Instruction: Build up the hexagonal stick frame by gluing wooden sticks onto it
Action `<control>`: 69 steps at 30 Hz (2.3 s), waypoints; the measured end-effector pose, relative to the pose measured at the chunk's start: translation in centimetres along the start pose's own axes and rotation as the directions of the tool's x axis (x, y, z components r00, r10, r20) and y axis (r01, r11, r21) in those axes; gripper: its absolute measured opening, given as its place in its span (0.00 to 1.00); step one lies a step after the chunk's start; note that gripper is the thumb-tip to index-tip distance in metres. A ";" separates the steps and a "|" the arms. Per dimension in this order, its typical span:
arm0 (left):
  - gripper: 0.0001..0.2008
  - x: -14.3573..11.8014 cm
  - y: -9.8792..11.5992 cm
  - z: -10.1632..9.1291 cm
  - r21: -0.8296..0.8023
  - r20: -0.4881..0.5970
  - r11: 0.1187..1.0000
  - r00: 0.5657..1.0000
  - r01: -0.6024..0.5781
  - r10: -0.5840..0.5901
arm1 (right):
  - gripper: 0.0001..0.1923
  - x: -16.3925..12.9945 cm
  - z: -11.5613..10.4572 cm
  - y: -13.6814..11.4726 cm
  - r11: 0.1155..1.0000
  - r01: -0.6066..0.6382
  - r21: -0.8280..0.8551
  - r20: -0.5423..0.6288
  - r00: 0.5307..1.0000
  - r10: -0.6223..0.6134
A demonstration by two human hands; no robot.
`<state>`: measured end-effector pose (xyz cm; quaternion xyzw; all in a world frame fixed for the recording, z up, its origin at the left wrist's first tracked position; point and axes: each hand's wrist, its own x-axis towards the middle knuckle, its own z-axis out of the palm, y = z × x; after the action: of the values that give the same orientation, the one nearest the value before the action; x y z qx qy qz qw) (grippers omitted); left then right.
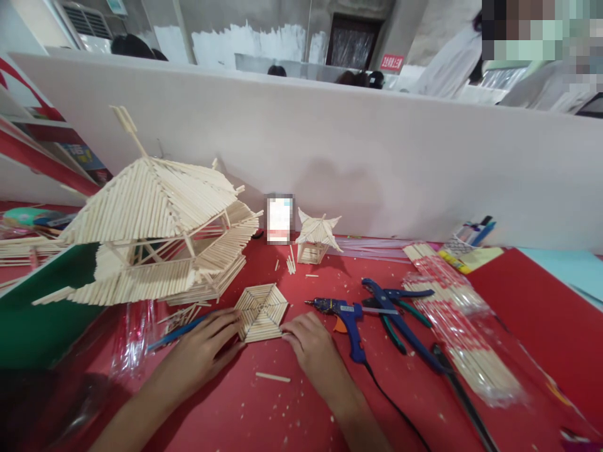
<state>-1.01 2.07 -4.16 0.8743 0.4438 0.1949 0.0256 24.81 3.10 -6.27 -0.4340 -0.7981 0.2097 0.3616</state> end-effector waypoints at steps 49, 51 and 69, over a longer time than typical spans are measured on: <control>0.09 0.3 0.9 -1.5 -0.097 0.021 0.995 0.999 0.037 -0.035 | 0.08 -0.5 -0.4 -1.7 0.991 -0.093 0.094 0.089 0.992 0.085; 0.09 0.3 0.9 -1.3 -0.088 0.017 0.995 0.999 0.039 -0.038 | 0.08 -0.5 -0.3 -1.6 0.989 -0.097 0.110 0.084 0.993 0.088; 0.12 0.4 0.9 -1.4 -0.124 0.043 0.990 0.997 0.065 -0.060 | 0.06 0.3 -0.6 -1.9 0.933 -0.270 0.237 0.124 0.961 0.247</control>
<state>-0.58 1.63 -2.55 0.8604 0.4571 0.2041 0.0954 24.17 2.31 -4.54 -0.4755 -0.7168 0.3748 0.3459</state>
